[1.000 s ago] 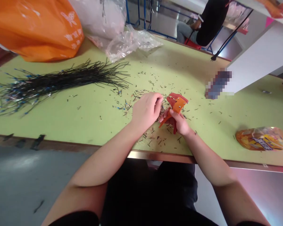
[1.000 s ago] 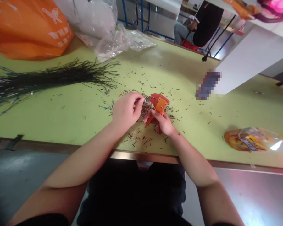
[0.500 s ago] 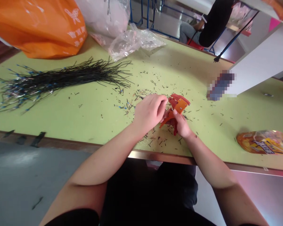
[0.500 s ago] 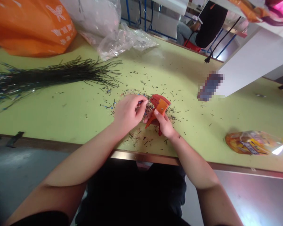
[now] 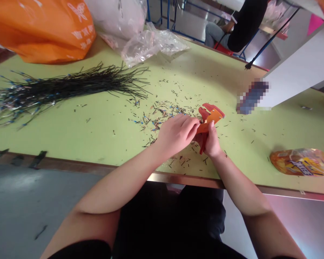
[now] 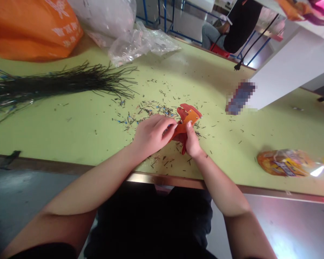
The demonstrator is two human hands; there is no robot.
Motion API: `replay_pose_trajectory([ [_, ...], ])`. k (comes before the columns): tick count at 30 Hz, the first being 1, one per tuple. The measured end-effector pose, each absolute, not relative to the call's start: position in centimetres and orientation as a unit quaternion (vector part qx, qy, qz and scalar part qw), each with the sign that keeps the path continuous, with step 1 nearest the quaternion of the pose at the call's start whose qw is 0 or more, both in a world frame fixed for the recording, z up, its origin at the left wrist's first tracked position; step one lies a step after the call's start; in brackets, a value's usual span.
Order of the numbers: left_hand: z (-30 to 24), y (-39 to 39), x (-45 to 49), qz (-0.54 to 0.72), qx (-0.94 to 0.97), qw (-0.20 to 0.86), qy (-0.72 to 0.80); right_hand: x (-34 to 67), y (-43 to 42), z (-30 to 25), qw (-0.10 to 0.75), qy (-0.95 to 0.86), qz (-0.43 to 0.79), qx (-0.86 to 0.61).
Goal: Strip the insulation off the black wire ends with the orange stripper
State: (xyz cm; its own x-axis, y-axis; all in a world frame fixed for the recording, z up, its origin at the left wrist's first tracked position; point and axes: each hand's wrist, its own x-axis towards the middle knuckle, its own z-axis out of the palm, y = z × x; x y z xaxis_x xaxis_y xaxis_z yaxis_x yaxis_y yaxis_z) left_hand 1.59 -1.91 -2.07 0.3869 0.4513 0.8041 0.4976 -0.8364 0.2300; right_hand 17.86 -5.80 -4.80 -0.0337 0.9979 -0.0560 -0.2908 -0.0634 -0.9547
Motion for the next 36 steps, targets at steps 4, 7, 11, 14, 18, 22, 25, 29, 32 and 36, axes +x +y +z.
replay_pose_trajectory([
  [4,-2.0,-1.8,1.6,-0.489,-0.83,0.036,-0.267,18.0,-5.8,-4.9,0.568,-0.408,0.573,-0.427],
  [7,-2.0,-1.9,1.7,-0.488,-0.831,0.04,-0.264,18.0,-5.8,-5.2,0.573,-0.406,0.56,-0.439],
  [11,-2.0,-2.0,1.8,-0.491,-0.833,0.045,-0.25,18.0,-5.8,-5.3,0.575,-0.393,0.543,-0.47],
  [14,-1.9,-2.1,1.8,-0.491,-0.834,0.045,-0.247,18.2,-5.9,-5.2,0.572,-0.396,0.538,-0.476],
  [18,-1.9,-2.2,1.8,-0.489,-0.836,0.04,-0.245,18.2,-6.0,-5.0,0.558,-0.415,0.529,-0.487],
  [22,-2.0,-2.2,1.7,-0.483,-0.839,0.03,-0.251,18.0,-6.2,-4.9,0.555,-0.426,0.511,-0.499],
  [25,-2.0,-2.2,1.7,-0.484,-0.839,0.024,-0.247,17.9,-6.3,-4.6,0.551,-0.435,0.502,-0.504],
  [29,-1.9,-2.4,1.8,-0.489,-0.837,0.017,-0.244,17.7,-6.3,-4.4,0.535,-0.455,0.505,-0.502],
  [32,-1.8,-2.5,1.7,-0.494,-0.835,0.002,-0.244,17.6,-6.2,-4.2,0.543,-0.448,0.515,-0.489],
  [36,-1.6,-2.0,1.2,-0.507,-0.811,-0.1,-0.274,18.1,-5.8,-3.5,0.535,-0.427,0.594,-0.423],
])
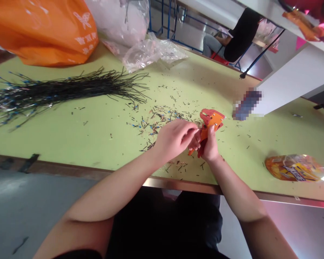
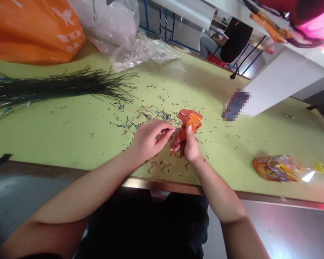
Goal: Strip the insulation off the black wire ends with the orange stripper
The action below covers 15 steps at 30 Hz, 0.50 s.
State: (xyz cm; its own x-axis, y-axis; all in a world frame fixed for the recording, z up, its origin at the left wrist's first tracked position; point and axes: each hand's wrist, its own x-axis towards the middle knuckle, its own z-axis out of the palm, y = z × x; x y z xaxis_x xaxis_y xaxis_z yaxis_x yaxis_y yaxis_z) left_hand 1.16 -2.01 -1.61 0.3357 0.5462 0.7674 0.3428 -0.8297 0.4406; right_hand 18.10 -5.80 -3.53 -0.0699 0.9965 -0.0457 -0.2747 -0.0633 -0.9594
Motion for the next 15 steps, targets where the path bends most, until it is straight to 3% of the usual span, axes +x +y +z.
replay_pose_trajectory([
  [4,-1.4,-1.0,0.6,0.532,0.759,0.2,0.317,19.0,-5.8,-2.9,0.468,-0.424,0.689,-0.354],
  [15,-3.4,-0.6,1.2,0.563,0.73,0.208,0.328,19.5,-6.3,-3.4,0.408,-0.429,0.753,-0.288],
])
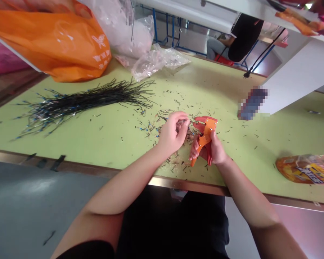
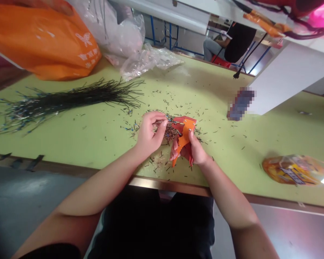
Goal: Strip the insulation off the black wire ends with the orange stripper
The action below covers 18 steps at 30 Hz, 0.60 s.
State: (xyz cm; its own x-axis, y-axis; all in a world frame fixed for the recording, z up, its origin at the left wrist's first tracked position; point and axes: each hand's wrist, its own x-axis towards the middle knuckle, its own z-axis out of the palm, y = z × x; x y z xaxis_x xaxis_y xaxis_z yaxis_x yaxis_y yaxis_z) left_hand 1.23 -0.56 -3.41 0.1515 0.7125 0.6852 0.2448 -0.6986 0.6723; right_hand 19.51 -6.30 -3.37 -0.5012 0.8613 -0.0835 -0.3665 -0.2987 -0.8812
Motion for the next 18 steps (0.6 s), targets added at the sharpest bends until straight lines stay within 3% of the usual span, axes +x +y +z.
replay_pose_trajectory([
  [8,-2.2,0.0,0.0,0.441,0.817,0.095,0.359,19.9,-6.3,-3.4,0.391,-0.432,0.76,-0.29],
  [18,-2.0,0.2,-0.7,0.415,0.837,0.044,0.353,20.0,-6.4,-3.2,0.374,-0.429,0.755,-0.325],
])
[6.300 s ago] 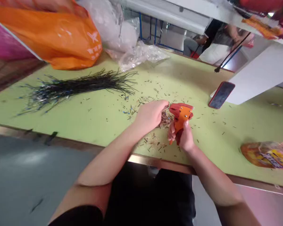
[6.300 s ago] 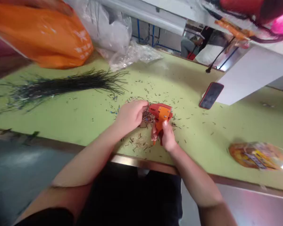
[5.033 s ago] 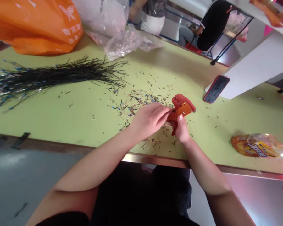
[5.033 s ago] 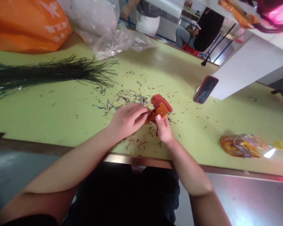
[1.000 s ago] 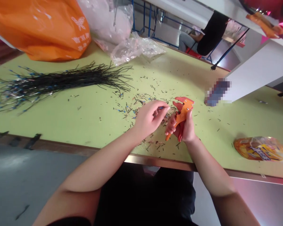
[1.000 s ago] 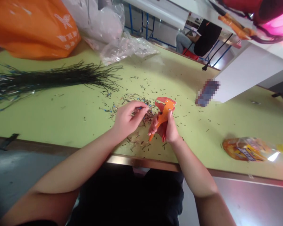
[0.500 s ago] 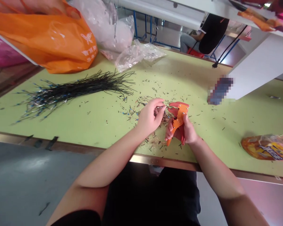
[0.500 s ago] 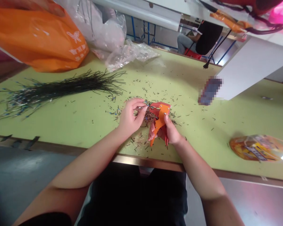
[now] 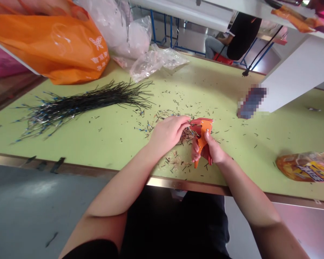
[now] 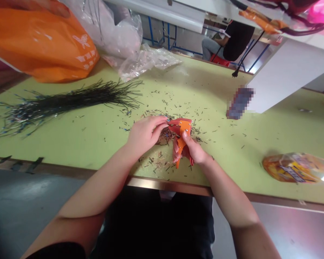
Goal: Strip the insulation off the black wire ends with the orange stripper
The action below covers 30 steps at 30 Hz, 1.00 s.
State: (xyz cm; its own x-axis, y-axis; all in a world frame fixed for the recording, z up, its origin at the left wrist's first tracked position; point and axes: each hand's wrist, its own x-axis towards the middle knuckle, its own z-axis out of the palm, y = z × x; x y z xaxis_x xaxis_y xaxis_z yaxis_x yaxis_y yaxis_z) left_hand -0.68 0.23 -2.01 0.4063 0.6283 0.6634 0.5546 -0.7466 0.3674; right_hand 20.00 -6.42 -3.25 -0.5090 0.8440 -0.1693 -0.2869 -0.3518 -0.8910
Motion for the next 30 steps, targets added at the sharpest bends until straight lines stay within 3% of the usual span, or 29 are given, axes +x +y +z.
replay_pose_trajectory([
  [12,-1.7,1.1,-1.1,0.369,0.857,0.093,0.347,18.2,-7.0,-3.0,0.416,-0.442,0.688,-0.398],
  [22,-2.1,1.1,-0.8,0.374,0.868,0.012,0.327,16.8,-8.0,-3.5,0.485,-0.473,0.607,-0.416],
  [26,-2.2,3.2,-3.2,0.462,0.798,0.009,0.387,19.0,-8.5,-1.0,0.602,-0.487,0.515,-0.368],
  [28,-2.2,4.6,-4.7,0.553,0.69,0.018,0.467,20.3,-8.1,0.3,0.696,-0.427,0.444,-0.37],
  [30,-2.1,5.1,-5.1,0.588,0.636,0.035,0.499,20.9,-7.4,0.9,0.732,-0.385,0.415,-0.379],
])
